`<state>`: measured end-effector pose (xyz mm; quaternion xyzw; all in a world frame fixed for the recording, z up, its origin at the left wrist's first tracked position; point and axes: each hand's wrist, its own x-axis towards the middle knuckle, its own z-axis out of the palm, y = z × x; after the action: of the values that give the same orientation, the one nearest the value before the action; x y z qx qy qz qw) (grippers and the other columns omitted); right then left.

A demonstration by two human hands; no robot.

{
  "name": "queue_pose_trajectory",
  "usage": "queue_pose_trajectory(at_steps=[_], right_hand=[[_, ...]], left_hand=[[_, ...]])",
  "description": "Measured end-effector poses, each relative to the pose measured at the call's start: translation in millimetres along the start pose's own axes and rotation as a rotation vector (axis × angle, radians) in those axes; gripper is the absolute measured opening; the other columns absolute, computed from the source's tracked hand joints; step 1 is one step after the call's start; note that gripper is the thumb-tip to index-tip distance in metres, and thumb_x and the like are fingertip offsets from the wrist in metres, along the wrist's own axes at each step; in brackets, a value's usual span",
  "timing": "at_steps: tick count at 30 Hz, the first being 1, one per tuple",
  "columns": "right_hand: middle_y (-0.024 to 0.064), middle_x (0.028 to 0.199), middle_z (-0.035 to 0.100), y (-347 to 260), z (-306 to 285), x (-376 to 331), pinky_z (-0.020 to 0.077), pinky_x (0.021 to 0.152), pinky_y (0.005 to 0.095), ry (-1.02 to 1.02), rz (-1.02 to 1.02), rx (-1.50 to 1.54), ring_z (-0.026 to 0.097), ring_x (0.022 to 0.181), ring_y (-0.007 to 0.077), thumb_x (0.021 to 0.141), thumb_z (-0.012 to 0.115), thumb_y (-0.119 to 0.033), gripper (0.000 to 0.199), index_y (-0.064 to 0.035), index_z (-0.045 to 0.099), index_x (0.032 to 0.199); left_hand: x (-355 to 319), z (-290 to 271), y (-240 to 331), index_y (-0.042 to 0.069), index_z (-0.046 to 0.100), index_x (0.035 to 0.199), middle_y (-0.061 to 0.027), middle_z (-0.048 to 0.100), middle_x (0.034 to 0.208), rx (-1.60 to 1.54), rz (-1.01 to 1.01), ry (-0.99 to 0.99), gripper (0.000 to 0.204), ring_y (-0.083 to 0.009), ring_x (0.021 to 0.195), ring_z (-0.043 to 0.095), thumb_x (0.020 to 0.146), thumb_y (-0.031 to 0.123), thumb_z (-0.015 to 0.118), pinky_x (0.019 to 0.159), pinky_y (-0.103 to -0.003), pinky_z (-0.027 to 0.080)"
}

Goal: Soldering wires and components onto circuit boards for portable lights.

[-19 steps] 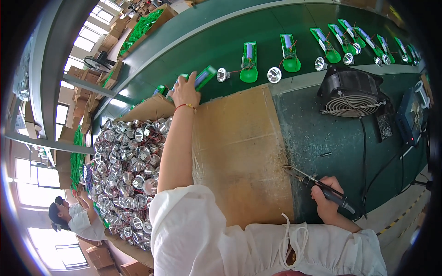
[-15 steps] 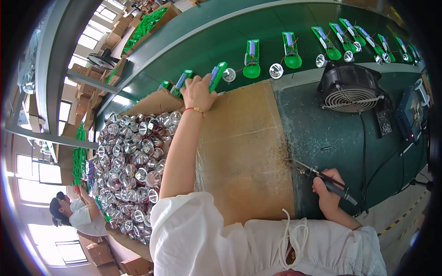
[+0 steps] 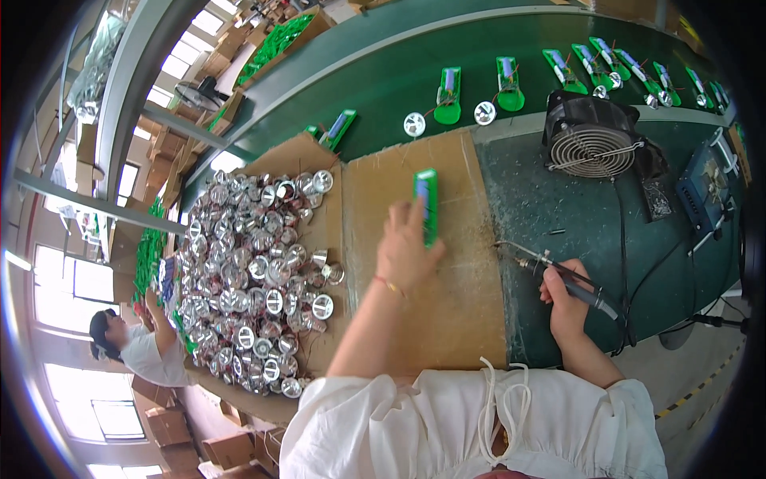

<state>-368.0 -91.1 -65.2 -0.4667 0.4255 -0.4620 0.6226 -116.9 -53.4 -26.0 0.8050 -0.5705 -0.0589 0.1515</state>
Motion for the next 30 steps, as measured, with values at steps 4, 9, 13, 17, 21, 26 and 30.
queue_pose_trajectory(at_steps=[4,9,13,17,21,26,30], right_hand=[[0.0026,0.061,0.054,8,1,4,0.0368,0.046,0.0180,-0.005,-0.028,-0.052,0.049,0.051,0.0061,0.083,0.060,-0.017,0.017,-0.0047,0.049,0.078],[0.0037,0.062,0.054,6,0,2,0.0384,0.047,0.0187,-0.034,-0.058,0.003,0.049,0.052,0.0064,0.083,0.061,-0.012,0.015,-0.0021,0.051,0.081],[0.0038,0.062,0.054,6,4,2,0.0383,0.047,0.0185,-0.059,-0.082,0.002,0.049,0.052,0.0064,0.083,0.061,-0.012,0.014,-0.0016,0.052,0.082],[0.0038,0.063,0.055,9,0,3,0.0383,0.048,0.0185,-0.043,-0.082,-0.007,0.049,0.052,0.0064,0.083,0.062,-0.013,0.015,-0.0018,0.052,0.082],[0.0034,0.062,0.054,10,1,1,0.0369,0.045,0.0182,-0.026,-0.086,-0.039,0.047,0.050,0.0062,0.083,0.061,-0.015,0.015,-0.0031,0.052,0.081],[0.0040,0.064,0.055,12,0,1,0.0391,0.048,0.0183,-0.040,-0.078,-0.022,0.049,0.052,0.0064,0.083,0.063,-0.015,0.017,-0.0019,0.052,0.083],[0.0041,0.064,0.055,11,-1,1,0.0391,0.048,0.0183,-0.028,-0.086,-0.040,0.049,0.052,0.0063,0.083,0.063,-0.016,0.017,-0.0020,0.052,0.083]], left_hand=[[-54,6,10,0.011,0.040,0.128,-0.0193,0.040,0.124,-0.263,-0.065,0.188,0.067,-0.0398,0.113,0.043,0.071,0.031,0.069,0.087,-0.045,0.044],[-74,-27,-77,0.009,0.038,0.130,-0.0216,0.035,0.131,0.386,-0.473,0.420,0.070,-0.0376,0.122,0.033,0.072,0.038,0.066,0.093,-0.059,0.026],[-93,-6,-75,0.015,0.040,0.129,-0.0094,0.044,0.128,0.403,-0.409,0.206,0.064,-0.0292,0.121,0.037,0.074,0.035,0.065,0.094,-0.065,0.020],[-112,9,-33,0.013,0.060,0.096,-0.0015,0.058,0.098,0.174,-0.199,0.319,0.032,-0.0213,0.093,0.055,0.069,0.027,0.071,0.088,-0.051,0.032],[-123,9,-27,0.009,0.055,0.102,-0.0040,0.058,0.088,-0.080,-0.220,0.293,0.044,-0.0223,0.081,0.057,0.066,0.026,0.074,0.076,-0.035,0.042],[-140,5,-21,0.006,0.048,0.110,-0.0043,0.055,0.081,-0.269,-0.250,0.325,0.053,-0.0184,0.069,0.055,0.066,0.023,0.075,0.062,-0.031,0.044],[-151,9,-30,0.003,0.044,0.113,-0.0025,0.047,0.062,-0.361,-0.466,0.442,0.053,-0.0122,0.051,0.047,0.070,0.017,0.072,0.049,-0.025,0.040]])
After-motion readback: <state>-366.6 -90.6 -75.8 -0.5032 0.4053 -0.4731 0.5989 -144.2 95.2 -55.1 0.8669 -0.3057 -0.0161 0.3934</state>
